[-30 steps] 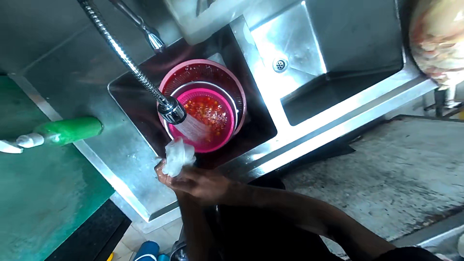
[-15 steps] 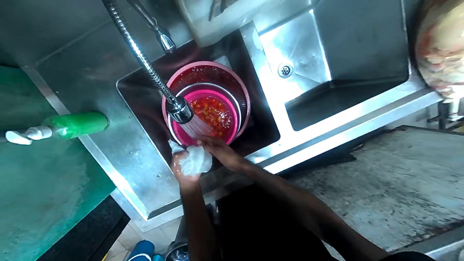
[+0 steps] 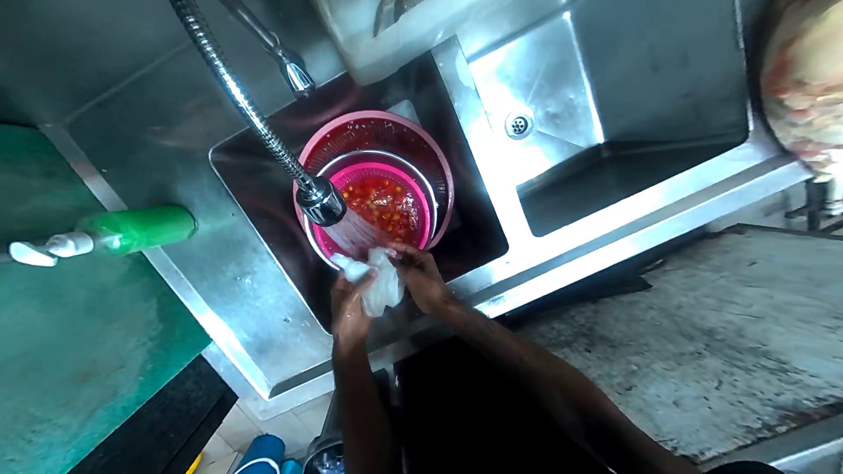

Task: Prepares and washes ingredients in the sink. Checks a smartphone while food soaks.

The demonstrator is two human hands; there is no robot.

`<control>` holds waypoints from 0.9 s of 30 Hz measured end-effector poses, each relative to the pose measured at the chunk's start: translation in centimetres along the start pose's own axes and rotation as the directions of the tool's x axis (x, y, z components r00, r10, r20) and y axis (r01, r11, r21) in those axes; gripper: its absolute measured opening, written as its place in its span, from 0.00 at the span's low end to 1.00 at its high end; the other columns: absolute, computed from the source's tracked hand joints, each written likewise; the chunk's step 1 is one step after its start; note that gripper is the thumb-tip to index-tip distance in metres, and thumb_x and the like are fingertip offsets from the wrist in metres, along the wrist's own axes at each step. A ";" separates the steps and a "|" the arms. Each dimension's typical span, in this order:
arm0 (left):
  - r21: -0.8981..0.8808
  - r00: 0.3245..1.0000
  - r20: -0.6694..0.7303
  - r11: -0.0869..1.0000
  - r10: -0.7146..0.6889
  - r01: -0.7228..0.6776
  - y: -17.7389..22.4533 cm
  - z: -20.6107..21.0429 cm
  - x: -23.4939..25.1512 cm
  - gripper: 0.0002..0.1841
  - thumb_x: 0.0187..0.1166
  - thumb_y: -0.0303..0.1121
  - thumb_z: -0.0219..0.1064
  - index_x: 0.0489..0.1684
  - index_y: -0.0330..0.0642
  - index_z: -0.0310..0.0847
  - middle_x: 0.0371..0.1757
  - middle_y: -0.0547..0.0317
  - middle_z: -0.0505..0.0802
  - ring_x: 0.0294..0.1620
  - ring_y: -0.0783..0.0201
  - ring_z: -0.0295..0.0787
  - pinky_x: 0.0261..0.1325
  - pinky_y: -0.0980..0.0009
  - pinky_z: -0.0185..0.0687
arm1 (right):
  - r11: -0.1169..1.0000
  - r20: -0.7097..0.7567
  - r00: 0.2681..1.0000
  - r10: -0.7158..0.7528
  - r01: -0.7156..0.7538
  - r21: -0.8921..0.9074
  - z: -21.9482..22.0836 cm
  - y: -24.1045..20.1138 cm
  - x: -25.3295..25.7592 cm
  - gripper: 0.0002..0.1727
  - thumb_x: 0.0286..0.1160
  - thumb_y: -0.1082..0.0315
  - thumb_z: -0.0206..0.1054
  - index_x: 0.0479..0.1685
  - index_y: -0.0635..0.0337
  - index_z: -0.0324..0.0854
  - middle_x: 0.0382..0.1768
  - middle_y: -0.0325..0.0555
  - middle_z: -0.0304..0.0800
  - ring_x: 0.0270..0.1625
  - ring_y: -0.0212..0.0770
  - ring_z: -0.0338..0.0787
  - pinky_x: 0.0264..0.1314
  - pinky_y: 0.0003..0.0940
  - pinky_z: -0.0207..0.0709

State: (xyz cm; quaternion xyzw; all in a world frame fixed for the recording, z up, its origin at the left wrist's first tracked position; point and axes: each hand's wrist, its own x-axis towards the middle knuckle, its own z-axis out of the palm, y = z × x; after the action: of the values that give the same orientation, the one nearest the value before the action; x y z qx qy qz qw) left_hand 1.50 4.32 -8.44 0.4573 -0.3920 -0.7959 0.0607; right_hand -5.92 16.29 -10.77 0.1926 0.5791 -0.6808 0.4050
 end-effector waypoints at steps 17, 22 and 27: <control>-0.499 0.989 0.004 0.857 -0.148 0.130 -0.3 -0.3 0.8 0.23 0.94 0.42 0.39 0.48 0.41 0.81 0.38 0.52 0.93 0.41 0.60 0.94 0.46 0.58 0.93 | 0.990 0.365 0.924 0.116 -0.076 -0.122 -0.4 -1.9 1.1 0.20 0.92 0.59 0.51 0.65 0.59 0.83 0.57 0.45 0.89 0.56 0.37 0.88 0.61 0.38 0.83; -0.502 0.992 0.108 0.858 -0.062 0.108 0.3 -1.1 1.1 0.18 0.90 0.40 0.46 0.53 0.38 0.80 0.44 0.47 0.93 0.46 0.55 0.94 0.52 0.52 0.91 | 0.989 0.388 0.919 0.067 -0.008 -0.150 -0.4 -1.1 1.0 0.20 0.80 0.71 0.66 0.71 0.62 0.80 0.60 0.50 0.88 0.57 0.38 0.89 0.63 0.38 0.84; -0.380 0.995 0.098 0.923 -0.023 0.059 0.7 -0.3 -0.7 0.17 0.90 0.35 0.46 0.55 0.39 0.82 0.47 0.50 0.94 0.49 0.61 0.94 0.54 0.60 0.91 | 0.981 0.389 0.916 0.099 -0.025 -0.191 0.1 0.1 1.8 0.24 0.78 0.73 0.65 0.76 0.57 0.78 0.65 0.49 0.87 0.63 0.38 0.87 0.69 0.39 0.80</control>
State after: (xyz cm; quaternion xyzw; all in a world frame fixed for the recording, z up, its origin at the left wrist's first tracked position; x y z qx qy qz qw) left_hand 1.94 3.98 -7.55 0.4078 -0.2223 -0.8782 0.1140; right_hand -6.93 15.62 -12.08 0.0311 0.5382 -0.6367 0.5514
